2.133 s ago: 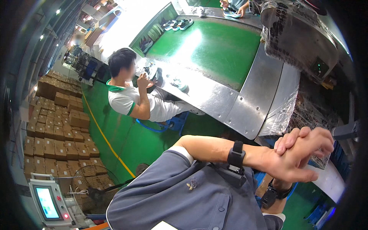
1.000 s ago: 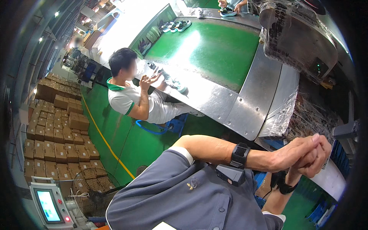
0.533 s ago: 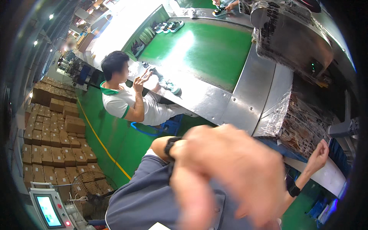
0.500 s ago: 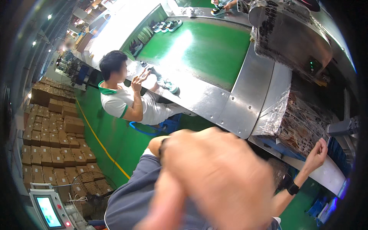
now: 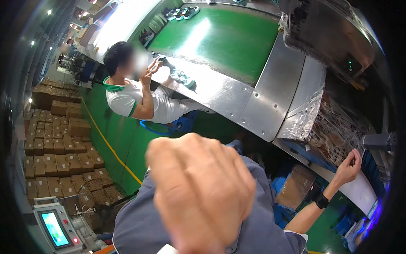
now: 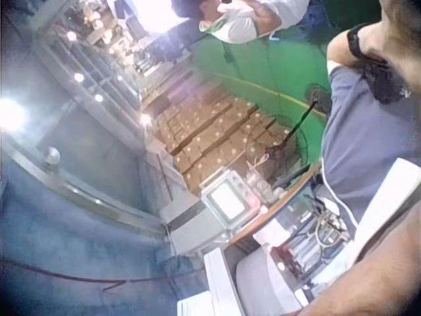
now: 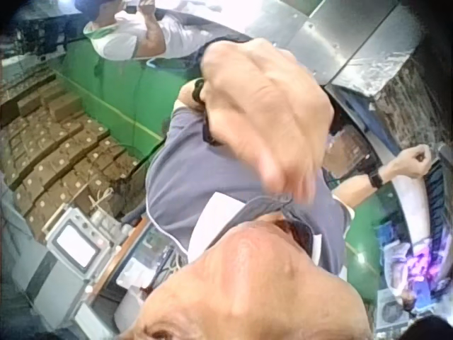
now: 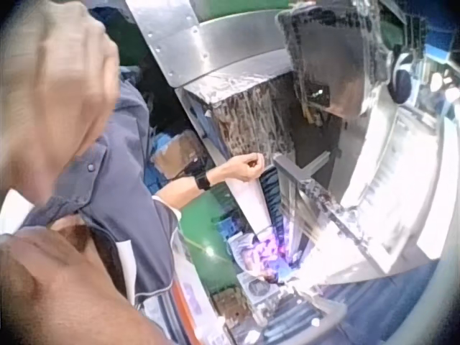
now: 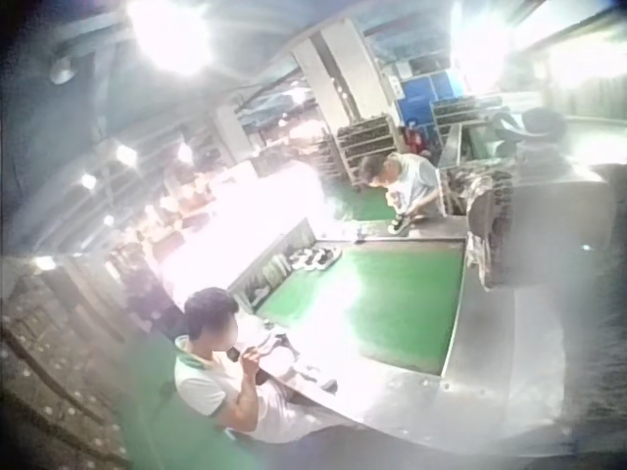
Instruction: Operate a shoe-lasting or sole-attaching machine to press and bond soles to shoe uppers.
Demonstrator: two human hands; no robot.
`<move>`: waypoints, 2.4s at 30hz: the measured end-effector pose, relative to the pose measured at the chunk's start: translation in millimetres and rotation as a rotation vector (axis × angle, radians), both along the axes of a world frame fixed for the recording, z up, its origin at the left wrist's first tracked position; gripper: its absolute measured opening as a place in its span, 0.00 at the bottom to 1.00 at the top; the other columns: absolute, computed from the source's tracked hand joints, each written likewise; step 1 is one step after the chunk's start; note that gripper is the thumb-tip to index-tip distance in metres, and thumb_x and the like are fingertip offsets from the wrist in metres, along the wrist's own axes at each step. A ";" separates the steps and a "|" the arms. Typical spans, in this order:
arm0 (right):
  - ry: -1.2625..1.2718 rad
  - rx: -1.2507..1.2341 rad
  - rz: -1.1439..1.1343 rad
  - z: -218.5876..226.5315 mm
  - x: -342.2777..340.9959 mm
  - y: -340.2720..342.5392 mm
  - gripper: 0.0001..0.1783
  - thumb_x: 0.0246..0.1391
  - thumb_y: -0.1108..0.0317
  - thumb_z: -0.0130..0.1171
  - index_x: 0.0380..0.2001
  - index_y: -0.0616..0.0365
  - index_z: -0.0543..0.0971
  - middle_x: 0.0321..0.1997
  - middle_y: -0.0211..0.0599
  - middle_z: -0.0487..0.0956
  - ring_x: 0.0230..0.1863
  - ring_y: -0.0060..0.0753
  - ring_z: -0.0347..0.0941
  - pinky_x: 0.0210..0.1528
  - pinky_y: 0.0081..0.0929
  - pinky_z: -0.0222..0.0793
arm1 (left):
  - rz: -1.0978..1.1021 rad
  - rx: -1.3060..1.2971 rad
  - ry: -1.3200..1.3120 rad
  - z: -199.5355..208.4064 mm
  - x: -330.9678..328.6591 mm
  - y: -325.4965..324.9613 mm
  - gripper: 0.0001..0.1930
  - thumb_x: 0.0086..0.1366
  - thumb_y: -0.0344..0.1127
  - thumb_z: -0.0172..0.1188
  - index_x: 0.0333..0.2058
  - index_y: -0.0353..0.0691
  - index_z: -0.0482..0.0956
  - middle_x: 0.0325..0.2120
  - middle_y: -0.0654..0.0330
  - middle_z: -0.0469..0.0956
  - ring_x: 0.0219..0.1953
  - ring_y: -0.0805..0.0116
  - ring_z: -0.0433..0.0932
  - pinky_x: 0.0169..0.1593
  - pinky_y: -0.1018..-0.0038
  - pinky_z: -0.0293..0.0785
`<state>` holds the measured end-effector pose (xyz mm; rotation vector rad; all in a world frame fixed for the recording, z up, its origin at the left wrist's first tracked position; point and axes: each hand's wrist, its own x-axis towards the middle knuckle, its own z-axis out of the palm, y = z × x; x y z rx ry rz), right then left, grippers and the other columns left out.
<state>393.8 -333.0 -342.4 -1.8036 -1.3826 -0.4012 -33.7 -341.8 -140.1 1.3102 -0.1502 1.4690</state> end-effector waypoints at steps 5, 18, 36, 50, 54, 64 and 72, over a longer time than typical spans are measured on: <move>-0.026 -0.021 0.010 -11.0 19.4 -5.3 0.09 0.60 0.67 0.58 0.38 0.60 0.82 0.45 0.32 0.82 0.45 0.30 0.79 0.45 0.23 0.76 | -0.015 -0.353 0.626 -52.1 -41.4 4.7 0.10 0.60 0.33 0.65 0.28 0.30 0.82 0.22 0.54 0.81 0.23 0.67 0.80 0.28 0.76 0.75; 0.304 -0.129 0.008 -14.5 24.7 -11.1 0.13 0.64 0.68 0.53 0.46 0.66 0.78 0.51 0.39 0.80 0.50 0.31 0.76 0.54 0.23 0.72 | 0.515 -1.262 0.039 -255.5 -210.7 44.9 0.17 0.68 0.35 0.57 0.52 0.33 0.71 0.32 0.58 0.78 0.30 0.70 0.78 0.38 0.73 0.78; 0.023 -0.443 -0.423 12.3 -70.5 29.7 0.20 0.63 0.62 0.52 0.52 0.64 0.76 0.55 0.44 0.78 0.55 0.39 0.74 0.58 0.30 0.65 | 0.583 -1.416 -0.200 -344.0 -359.8 161.5 0.49 0.63 0.35 0.63 0.69 0.48 0.32 0.44 0.49 0.77 0.32 0.66 0.78 0.42 0.66 0.76; 0.049 -0.559 -0.445 37.7 -74.1 23.9 0.21 0.64 0.63 0.48 0.54 0.66 0.75 0.58 0.47 0.75 0.59 0.43 0.69 0.64 0.34 0.58 | 0.594 -1.569 -0.318 -412.6 -405.5 180.8 0.47 0.64 0.28 0.59 0.70 0.48 0.32 0.28 0.59 0.74 0.25 0.71 0.75 0.35 0.70 0.77; 0.004 -0.597 -0.460 41.1 -81.5 24.6 0.21 0.64 0.64 0.47 0.54 0.65 0.75 0.59 0.47 0.74 0.59 0.43 0.68 0.64 0.34 0.57 | 0.567 -1.535 -0.317 -417.0 -412.8 187.2 0.45 0.65 0.28 0.57 0.70 0.48 0.33 0.26 0.59 0.74 0.24 0.71 0.74 0.34 0.69 0.78; -0.012 -0.570 -0.472 41.5 -77.8 21.9 0.19 0.63 0.64 0.49 0.53 0.61 0.77 0.56 0.42 0.77 0.56 0.39 0.71 0.61 0.30 0.61 | 0.571 -1.571 -0.298 -416.0 -406.1 190.7 0.46 0.64 0.29 0.58 0.70 0.48 0.33 0.26 0.59 0.73 0.21 0.72 0.71 0.32 0.69 0.77; -0.087 -0.606 -0.440 42.6 -53.4 11.8 0.19 0.63 0.65 0.48 0.53 0.64 0.76 0.57 0.45 0.76 0.57 0.41 0.71 0.61 0.32 0.61 | 0.566 -1.580 -0.272 -417.3 -409.9 192.2 0.42 0.65 0.28 0.57 0.69 0.53 0.38 0.30 0.60 0.72 0.26 0.74 0.70 0.35 0.71 0.74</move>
